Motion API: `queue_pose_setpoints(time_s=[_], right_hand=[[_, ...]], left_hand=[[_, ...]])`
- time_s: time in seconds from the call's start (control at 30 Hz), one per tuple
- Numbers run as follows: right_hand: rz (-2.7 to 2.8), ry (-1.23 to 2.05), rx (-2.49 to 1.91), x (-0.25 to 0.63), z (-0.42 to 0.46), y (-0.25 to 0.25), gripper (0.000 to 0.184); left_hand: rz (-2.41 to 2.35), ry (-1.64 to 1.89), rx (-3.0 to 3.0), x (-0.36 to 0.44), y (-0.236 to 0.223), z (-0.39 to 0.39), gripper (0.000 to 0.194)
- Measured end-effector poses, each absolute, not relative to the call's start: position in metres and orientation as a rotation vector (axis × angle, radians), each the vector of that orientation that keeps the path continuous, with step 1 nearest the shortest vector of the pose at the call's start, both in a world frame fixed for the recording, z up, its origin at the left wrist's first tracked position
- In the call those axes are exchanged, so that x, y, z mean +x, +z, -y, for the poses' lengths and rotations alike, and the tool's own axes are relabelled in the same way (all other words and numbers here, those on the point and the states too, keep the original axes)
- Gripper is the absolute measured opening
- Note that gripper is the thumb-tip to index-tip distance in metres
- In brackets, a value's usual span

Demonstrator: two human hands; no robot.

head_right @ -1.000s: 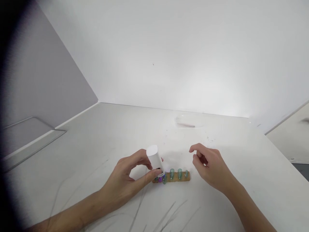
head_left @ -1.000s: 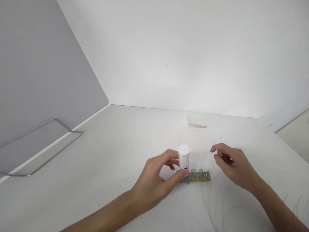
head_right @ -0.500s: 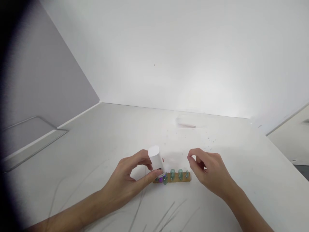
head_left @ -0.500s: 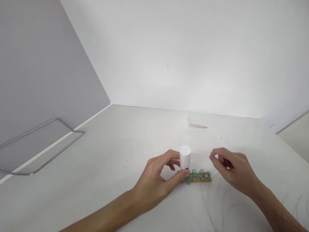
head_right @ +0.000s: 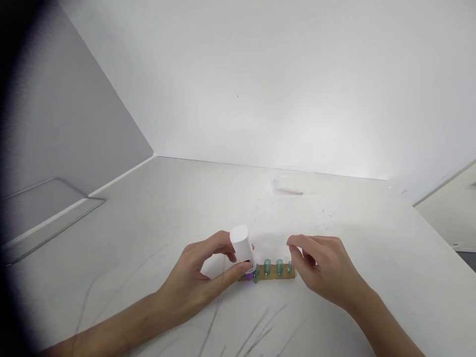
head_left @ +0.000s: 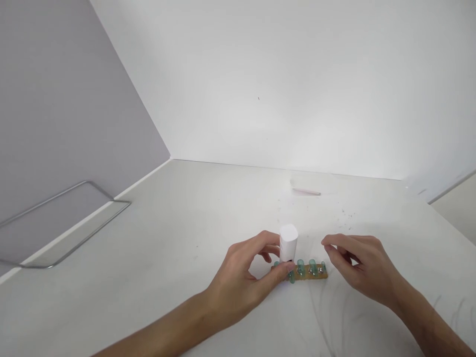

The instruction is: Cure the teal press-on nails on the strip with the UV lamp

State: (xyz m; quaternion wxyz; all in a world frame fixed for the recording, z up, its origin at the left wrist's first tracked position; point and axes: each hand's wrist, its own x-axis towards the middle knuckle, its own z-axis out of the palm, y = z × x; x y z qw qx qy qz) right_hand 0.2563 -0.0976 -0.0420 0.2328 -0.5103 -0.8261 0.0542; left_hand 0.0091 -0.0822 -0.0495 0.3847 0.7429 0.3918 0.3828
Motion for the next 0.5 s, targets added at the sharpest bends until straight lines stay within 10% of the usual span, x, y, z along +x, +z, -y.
queue_pose_setpoints(time_s=[0.5], right_hand=[[2.239, 0.11, -1.282, 0.2553, 0.0963, -0.043, 0.019]], left_hand=[[-0.967, 1.031, 1.982, 0.0074, -0.057, 0.0826, 0.007]])
